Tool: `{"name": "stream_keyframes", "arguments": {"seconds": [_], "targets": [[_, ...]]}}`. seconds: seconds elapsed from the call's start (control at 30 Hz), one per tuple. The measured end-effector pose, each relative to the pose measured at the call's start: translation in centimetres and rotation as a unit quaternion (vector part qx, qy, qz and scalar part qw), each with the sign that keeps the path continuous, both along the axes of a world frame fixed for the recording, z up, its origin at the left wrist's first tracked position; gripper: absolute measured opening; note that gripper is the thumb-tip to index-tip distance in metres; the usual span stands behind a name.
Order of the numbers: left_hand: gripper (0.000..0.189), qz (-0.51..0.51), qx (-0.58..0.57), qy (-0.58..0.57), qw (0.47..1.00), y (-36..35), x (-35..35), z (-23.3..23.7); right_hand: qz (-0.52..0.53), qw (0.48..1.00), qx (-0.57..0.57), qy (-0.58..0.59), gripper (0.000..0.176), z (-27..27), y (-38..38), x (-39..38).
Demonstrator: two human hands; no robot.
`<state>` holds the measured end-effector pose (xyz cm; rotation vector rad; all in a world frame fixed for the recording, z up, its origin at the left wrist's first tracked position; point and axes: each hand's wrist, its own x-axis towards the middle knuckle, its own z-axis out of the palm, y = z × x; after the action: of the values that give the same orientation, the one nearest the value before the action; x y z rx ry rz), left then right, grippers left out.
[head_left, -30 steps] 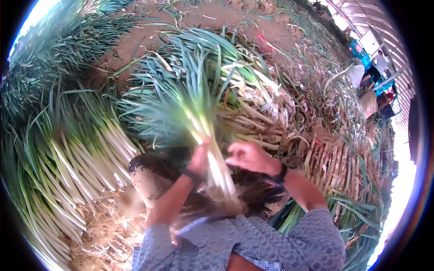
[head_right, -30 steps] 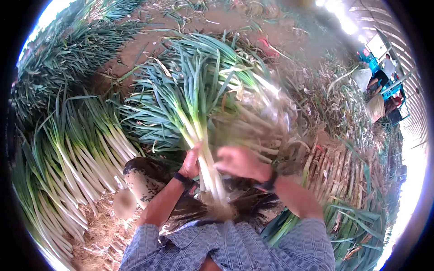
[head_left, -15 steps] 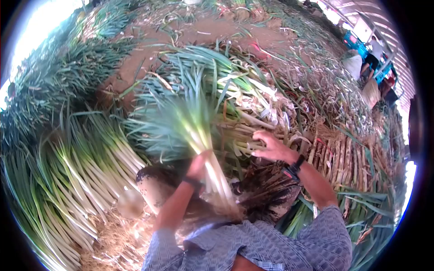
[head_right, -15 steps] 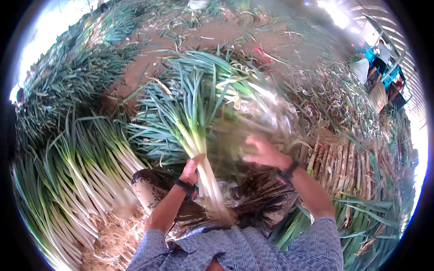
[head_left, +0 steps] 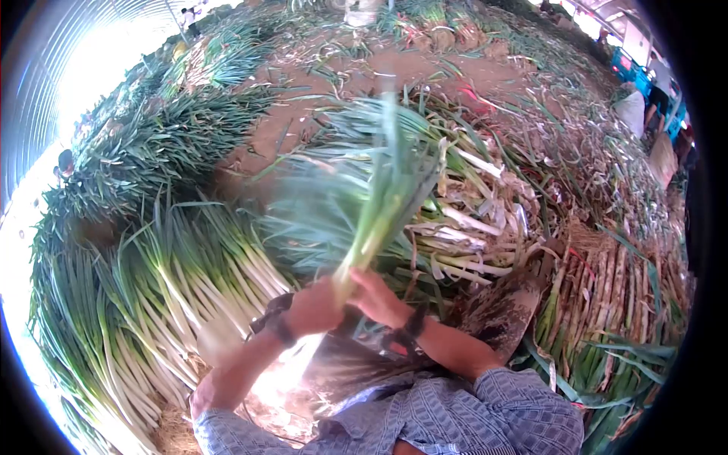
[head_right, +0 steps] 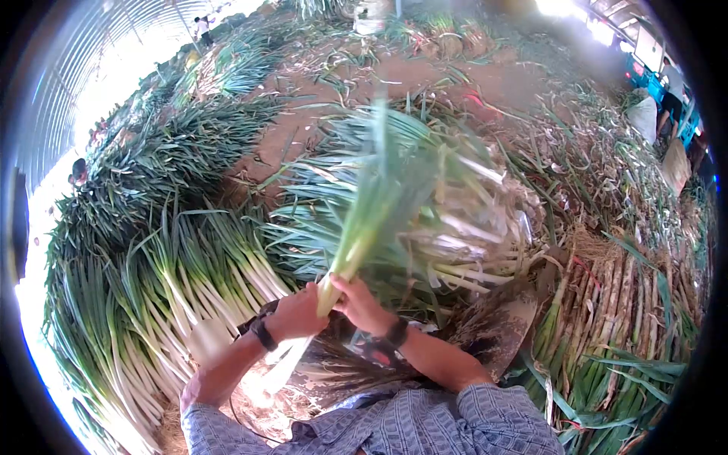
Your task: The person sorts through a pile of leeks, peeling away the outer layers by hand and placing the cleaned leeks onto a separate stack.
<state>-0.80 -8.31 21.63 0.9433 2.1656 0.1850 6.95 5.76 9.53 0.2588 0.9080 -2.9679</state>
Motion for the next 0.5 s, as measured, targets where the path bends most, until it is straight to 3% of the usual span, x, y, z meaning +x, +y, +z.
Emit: {"name": "stream_keyframes", "arguments": {"seconds": [0.03,0.13,0.2,0.27,0.33,0.4,0.5], "targets": [[0.084,-0.041,0.039,0.123,0.991,-1.4,1.0,-1.8,-0.002,1.0,-0.017,0.011,0.039,-1.2,-0.7,0.1],[0.093,-0.061,0.012,0.148,0.987,-2.6,4.3,-3.7,-0.08,0.99,-0.082,-0.077,0.038,-3.4,-2.5,1.9],[0.102,-0.02,0.064,0.082,0.994,-3.0,5.8,-5.1,-0.072,0.981,-0.157,-0.085,0.039,-4.1,-1.6,4.2],[0.104,0.036,0.139,-0.021,0.989,-2.5,7.6,-4.0,-0.071,0.99,-0.085,-0.087,0.041,-7.2,-1.3,5.6],[0.102,0.069,0.193,-0.065,0.977,-3.3,9.0,-6.8,-0.041,0.977,-0.186,-0.098,0.041,-4.3,0.2,7.1],[0.101,0.133,0.222,-0.118,0.959,-3.4,10.1,-7.5,-0.047,0.983,-0.158,-0.08,0.04,-5.5,0.7,7.7],[0.101,0.159,0.159,-0.135,0.965,-3.4,10.8,-7.9,-0.047,0.982,-0.152,-0.101,0.042,-3.3,0.8,7.7]]}}
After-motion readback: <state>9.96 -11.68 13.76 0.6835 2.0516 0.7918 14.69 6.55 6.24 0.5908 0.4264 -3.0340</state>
